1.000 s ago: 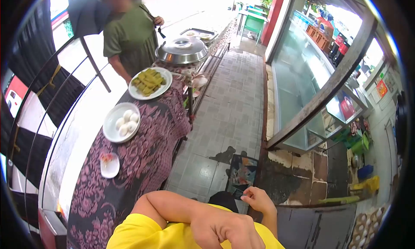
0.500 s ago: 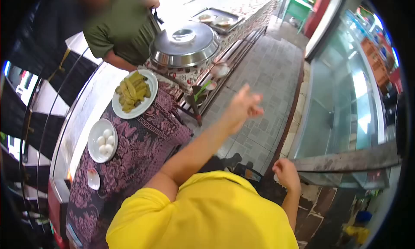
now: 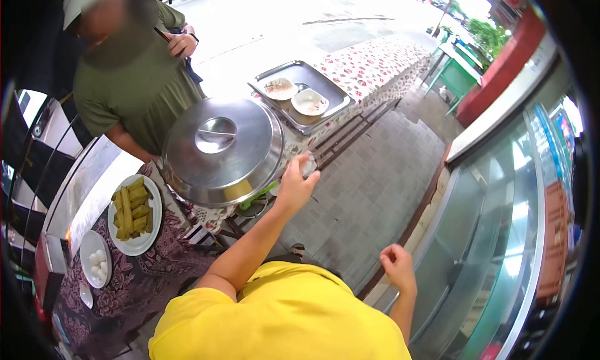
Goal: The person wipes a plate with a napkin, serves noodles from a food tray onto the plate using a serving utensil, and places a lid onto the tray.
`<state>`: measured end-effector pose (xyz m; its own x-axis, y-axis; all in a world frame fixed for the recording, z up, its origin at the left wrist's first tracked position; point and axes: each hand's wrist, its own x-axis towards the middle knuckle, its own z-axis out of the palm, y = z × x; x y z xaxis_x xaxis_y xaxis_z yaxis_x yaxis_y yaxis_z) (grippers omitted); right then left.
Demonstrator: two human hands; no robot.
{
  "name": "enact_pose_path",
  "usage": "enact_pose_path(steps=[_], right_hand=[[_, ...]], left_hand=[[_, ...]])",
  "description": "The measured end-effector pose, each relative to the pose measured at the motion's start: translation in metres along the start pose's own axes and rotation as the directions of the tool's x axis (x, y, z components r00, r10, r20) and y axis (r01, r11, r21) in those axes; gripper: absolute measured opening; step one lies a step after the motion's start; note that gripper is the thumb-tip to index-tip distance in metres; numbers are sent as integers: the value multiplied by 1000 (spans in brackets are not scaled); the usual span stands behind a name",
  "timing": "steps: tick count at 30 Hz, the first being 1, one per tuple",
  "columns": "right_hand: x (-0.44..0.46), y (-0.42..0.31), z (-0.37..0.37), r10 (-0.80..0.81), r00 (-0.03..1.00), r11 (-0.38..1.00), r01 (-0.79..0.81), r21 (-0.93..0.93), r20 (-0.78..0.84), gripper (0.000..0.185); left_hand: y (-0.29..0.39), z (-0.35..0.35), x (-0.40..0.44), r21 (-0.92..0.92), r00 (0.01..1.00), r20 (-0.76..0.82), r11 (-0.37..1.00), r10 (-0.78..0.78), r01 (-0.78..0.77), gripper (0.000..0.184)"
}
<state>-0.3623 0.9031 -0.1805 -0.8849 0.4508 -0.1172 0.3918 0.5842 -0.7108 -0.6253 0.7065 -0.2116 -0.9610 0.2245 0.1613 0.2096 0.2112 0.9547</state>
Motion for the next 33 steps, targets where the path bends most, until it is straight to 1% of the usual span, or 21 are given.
enact_pose_path(steps=[1, 2, 4, 6, 7, 8, 10, 12, 13, 14, 16, 17, 20, 22, 23, 24, 26, 28, 29, 30, 33], right_hand=[[28, 10, -11, -43, 999, 999, 43, 1, -26, 6], [58, 19, -21, -88, 995, 996, 89, 4, -55, 5], [120, 39, -37, -87, 991, 993, 94, 66, -101, 3], [193, 42, -47, -96, 985, 986, 114, 118, -146, 4], [233, 41, -46, -155, 971, 978, 177, 110, -183, 4], [278, 36, -44, -215, 953, 965, 241, 100, -215, 5], [357, 5, -36, -307, 936, 941, 325, 92, -172, 9], [433, -22, -18, -370, 925, 902, 380, 205, -87, 13], [468, -34, -1, -403, 912, 886, 408, 220, -68, 15], [502, -44, 14, -442, 896, 868, 441, 227, -51, 18], [553, -61, 42, -624, 778, 781, 624, -22, -69, 24], [573, -65, 52, -635, 773, 772, 635, -35, 4, 26], [604, -68, 76, -605, 771, 779, 625, -53, 201, 30], [608, -74, 75, -552, 789, 812, 582, -37, 271, 33], [611, -78, 70, -450, 810, 867, 497, -32, 376, 33], [616, -79, 70, -424, 808, 885, 466, -4, 410, 33], [624, -85, 69, -359, 810, 921, 387, 38, 463, 34], [621, -85, 72, -401, 827, 906, 422, 37, 395, 35], [613, -81, 75, -422, 840, 898, 438, 33, 340, 36], [607, -84, 77, -454, 846, 886, 463, 37, 279, 38], [609, -90, 66, -492, 826, 869, 484, 100, 276, 38]], left_hand=[[12, 8, 19, -116, 1000, 4, 993, 6, -5, 53], [13, 16, 37, -41, 997, -61, 998, 41, -44, 53], [11, 34, 69, 122, 977, -176, 987, 121, -100, 55], [0, 48, 94, 264, 971, -202, 962, 125, -68, 62], [-7, 55, 105, 332, 965, -231, 942, 126, -43, 62], [-13, 61, 117, 396, 956, -265, 918, 125, -10, 63], [-22, 76, 128, 424, 934, -349, 902, 75, 86, 64], [-30, 85, 148, 438, 891, -452, 878, 29, 193, 64], [-32, 90, 152, 435, 877, -481, 872, 15, 223, 64], [-33, 96, 156, 431, 848, -529, 851, -32, 301, 62], [-37, 101, 167, 485, 796, -604, 776, -35, 402, 60], [-38, 104, 172, 488, 750, -662, 758, -2, 433, 57], [-26, 105, 183, 392, 638, -752, 666, -165, 634, 55], [-34, 103, 186, 367, 590, -784, 620, -195, 693, 49], [-33, 100, 189, 360, 579, -784, 596, -225, 718, 48], [-33, 96, 193, 362, 578, -776, 572, -252, 736, 48], [-30, 86, 202, 302, 561, -789, 637, -251, 709, 41], [-18, 86, 204, 197, 549, -779, 713, -303, 673, 38], [-18, 89, 203, 227, 551, -787, 699, -279, 678, 30], [-24, 91, 206, 237, 556, -795, 719, -242, 653, 28], [-32, 104, 213, 281, 548, -826, 745, -134, 605, 21]])
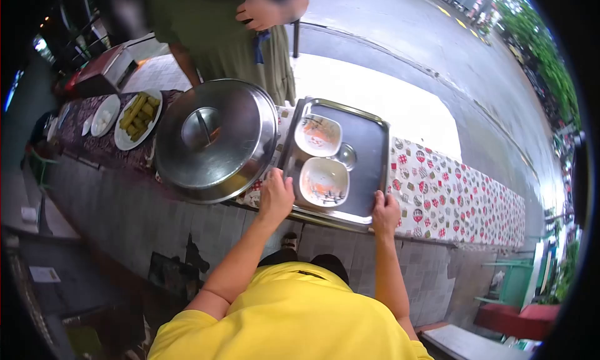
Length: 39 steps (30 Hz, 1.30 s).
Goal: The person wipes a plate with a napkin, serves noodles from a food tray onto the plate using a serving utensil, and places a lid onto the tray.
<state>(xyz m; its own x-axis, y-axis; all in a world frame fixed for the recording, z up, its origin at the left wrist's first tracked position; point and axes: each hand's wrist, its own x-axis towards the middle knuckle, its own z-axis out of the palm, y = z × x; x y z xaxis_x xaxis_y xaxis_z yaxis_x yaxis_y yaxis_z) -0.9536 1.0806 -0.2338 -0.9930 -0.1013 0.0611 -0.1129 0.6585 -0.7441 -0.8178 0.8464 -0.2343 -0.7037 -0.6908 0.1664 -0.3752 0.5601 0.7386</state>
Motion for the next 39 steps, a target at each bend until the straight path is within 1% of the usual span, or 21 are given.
enact_pose_path(steps=[1, 3, 5, 7, 9, 10, 11, 13, 14, 17, 18, 19, 22, 23, 25, 27, 28, 31, 34, 39], right_hand=[[4, 0, -5, -5, 1000, 1000, 5, 15, -9, 38], [7, 12, -25, -23, 999, 996, 26, 83, -32, 36], [10, 20, -60, -37, 999, 991, 40, 128, -28, 34], [23, 35, -99, -50, 999, 991, 52, 122, -19, 32], [36, 68, -129, -52, 999, 982, 53, 182, -10, 32], [41, 75, -146, -62, 998, 987, 62, 146, -7, 32], [43, 82, -162, -63, 998, 992, 63, 113, -5, 33], [36, 106, -178, -52, 998, 996, 54, 71, -26, 34], [35, 118, -184, -54, 997, 997, 57, 57, -52, 34], [37, 149, -203, -80, 990, 997, 81, 6, -119, 37], [36, 152, -205, -85, 987, 996, 88, 13, -133, 37], [38, 154, -204, -97, 985, 994, 102, 30, -146, 38], [44, 174, -201, -67, 989, 997, 72, 32, -133, 38], [46, 180, -197, -59, 990, 996, 67, 60, -130, 38], [48, 185, -190, -34, 991, 993, 48, 107, -133, 38], [51, 188, -188, -61, 992, 992, 72, 104, -110, 37], [52, 190, -186, -66, 992, 991, 77, 110, -104, 37], [56, 193, -183, -92, 992, 987, 103, 125, -85, 36], [59, 198, -180, -85, 995, 983, 93, 156, -55, 36], [61, 204, -175, -121, 992, 980, 125, 155, -31, 35]], left_hand=[[9, 1, -4, -20, 999, -28, 1000, 17, -17, 19], [28, 4, -16, -64, 1000, -15, 998, 27, -28, 18], [59, 10, -33, -91, 999, 11, 994, 53, -52, 18], [87, 26, -44, -184, 993, -52, 976, 110, -118, 16], [111, 44, -56, -250, 996, -3, 964, 92, -90, 17], [123, 53, -60, -273, 993, -1, 955, 117, -113, 19], [133, 61, -64, -294, 993, 86, 955, 78, -49, 20], [148, 76, -77, -304, 961, 276, 950, 14, 73, 25], [153, 87, -85, -298, 964, 264, 953, 34, 48, 26], [163, 121, -102, -416, 975, 219, 907, 30, 66, 26], [163, 132, -107, -438, 983, 177, 898, 53, 31, 27], [166, 140, -110, -430, 989, 144, 902, 35, 30, 26], [161, 163, -112, -408, 992, 125, 911, -10, 61, 26], [157, 173, -111, -409, 992, 121, 910, -20, 68, 25], [156, 181, -109, -401, 993, 112, 912, -46, 88, 25], [156, 191, -111, -384, 990, 103, 914, -96, 129, 24], [154, 194, -113, -406, 994, 81, 908, -79, 105, 24], [152, 194, -123, -411, 992, 68, 903, -103, 122, 24], [152, 195, -130, -379, 997, -48, 925, -62, 39, 24], [149, 193, -136, -418, 995, -37, 906, -91, 68, 22]])
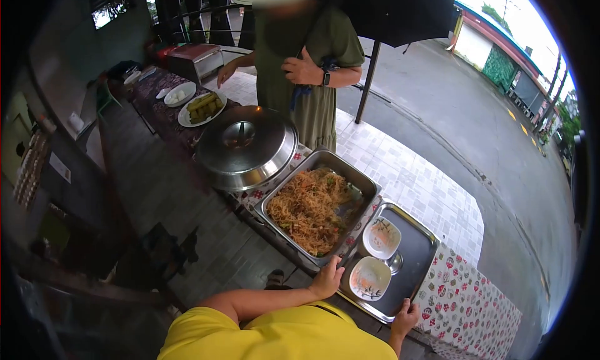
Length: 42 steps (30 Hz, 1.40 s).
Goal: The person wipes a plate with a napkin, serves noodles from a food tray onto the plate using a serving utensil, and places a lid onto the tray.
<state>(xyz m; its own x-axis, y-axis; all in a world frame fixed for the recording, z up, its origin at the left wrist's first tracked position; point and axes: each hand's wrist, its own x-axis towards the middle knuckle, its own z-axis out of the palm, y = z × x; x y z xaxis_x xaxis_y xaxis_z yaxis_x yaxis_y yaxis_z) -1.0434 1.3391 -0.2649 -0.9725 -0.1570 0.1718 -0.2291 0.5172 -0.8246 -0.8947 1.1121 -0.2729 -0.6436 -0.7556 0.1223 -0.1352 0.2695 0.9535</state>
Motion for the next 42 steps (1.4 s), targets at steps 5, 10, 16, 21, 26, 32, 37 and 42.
enact_pose_path(steps=[5, 10, 16, 21, 26, 32, 37, 42], right_hand=[[-2, 0, 1, 16, 999, 999, -17, 28, 30, 34], [6, -29, -12, 29, 989, 966, 9, -259, 142, 27], [13, -87, 4, -508, 853, 817, 435, -378, -119, 24], [4, -156, 15, -258, 871, 937, 331, -111, 418, 23], [-7, -153, 44, -346, 746, 884, 463, -69, 568, 20], [-26, -167, 69, -247, 852, 957, 290, -24, 461, 34], [-20, -189, 74, -214, 814, 974, 219, 56, 539, 9], [2, -221, 81, -186, 908, 979, 137, 153, 376, 8]], left_hand=[[-1, -7, -1, -42, 1000, -3, 999, 14, -14, 21], [-2, -14, -3, -47, 1000, 0, 999, -27, 27, 19], [-8, -22, -3, -120, 999, -23, 992, -41, 38, 23], [-1, -33, -2, -169, 999, -24, 985, -23, 19, 22], [6, -50, -4, -236, 1000, -26, 972, -19, 12, 17], [-1, -71, -12, -255, 996, -9, 964, -85, 80, 11], [-7, -94, 8, -299, 993, 73, 948, -96, 113, 14], [-8, -125, 18, -301, 987, 135, 945, -87, 125, 11]])
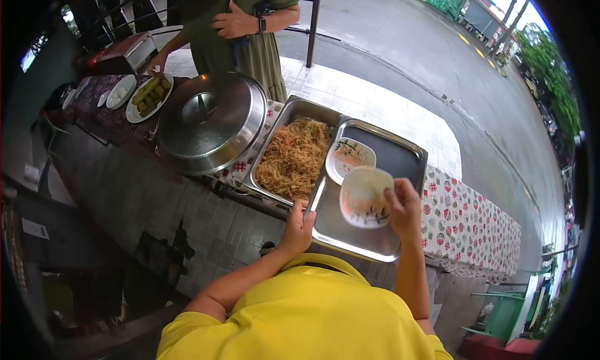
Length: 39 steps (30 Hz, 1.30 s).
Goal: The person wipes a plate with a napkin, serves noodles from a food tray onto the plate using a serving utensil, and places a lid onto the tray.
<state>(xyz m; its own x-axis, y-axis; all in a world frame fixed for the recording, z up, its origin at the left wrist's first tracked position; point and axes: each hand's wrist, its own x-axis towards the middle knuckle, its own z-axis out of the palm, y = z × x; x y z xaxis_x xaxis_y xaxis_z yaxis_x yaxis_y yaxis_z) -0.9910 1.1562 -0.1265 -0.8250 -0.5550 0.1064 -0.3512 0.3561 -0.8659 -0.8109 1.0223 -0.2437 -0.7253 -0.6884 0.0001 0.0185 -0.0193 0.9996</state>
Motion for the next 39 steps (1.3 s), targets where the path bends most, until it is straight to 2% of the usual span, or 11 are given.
enact_pose_path(steps=[12, 15, 22, 26, 28, 31, 34, 35, 36, 38, 39], right_hand=[[34, -21, 73, 108, 982, 946, -150, -287, -155, 17], [36, -2, 78, 154, 987, 935, -157, -318, -35, 21], [17, 13, 44, 166, 964, 934, -221, -280, -207, 23], [9, 58, -14, 213, 955, 977, -206, 58, -205, 17], [10, 67, -37, 271, 958, 877, -207, 434, -90, 26], [16, 72, -62, 215, 969, 639, -231, 734, 118, 33], [34, 73, -82, 155, 967, 562, -256, 787, 204, 35], [42, 89, -84, -63, 993, 819, -8, 574, 103, 35], [50, 103, -86, -277, 961, 922, 267, 280, -4, 35], [69, 110, -83, 52, 990, 503, -140, 853, 132, 34], [80, 123, -84, 18, 989, 477, -137, 868, 146, 32]], left_hand=[[24, -71, 2, -16, 982, 183, 999, -40, 44, 11], [28, -78, 7, -28, 980, 195, 999, -28, 34, 12], [44, -53, 20, 94, 986, 160, 994, 47, -63, 20], [54, -25, 31, 210, 986, 70, 964, 152, -164, 20], [72, -12, 37, 253, 980, 86, 948, 177, -194, 20], [107, 13, 42, 377, 954, 117, 876, 277, -301, 20], [122, 50, 47, 581, 925, 156, 725, 345, -369, 20], [130, 61, 46, 657, 934, 216, 665, 283, -354, 25], [131, 74, 47, 668, 859, 271, 558, 434, -493, 27], [133, 100, 47, 726, 730, 380, 306, 568, -616, 29], [135, 113, 44, 760, 701, 430, 191, 568, -621, 29]])
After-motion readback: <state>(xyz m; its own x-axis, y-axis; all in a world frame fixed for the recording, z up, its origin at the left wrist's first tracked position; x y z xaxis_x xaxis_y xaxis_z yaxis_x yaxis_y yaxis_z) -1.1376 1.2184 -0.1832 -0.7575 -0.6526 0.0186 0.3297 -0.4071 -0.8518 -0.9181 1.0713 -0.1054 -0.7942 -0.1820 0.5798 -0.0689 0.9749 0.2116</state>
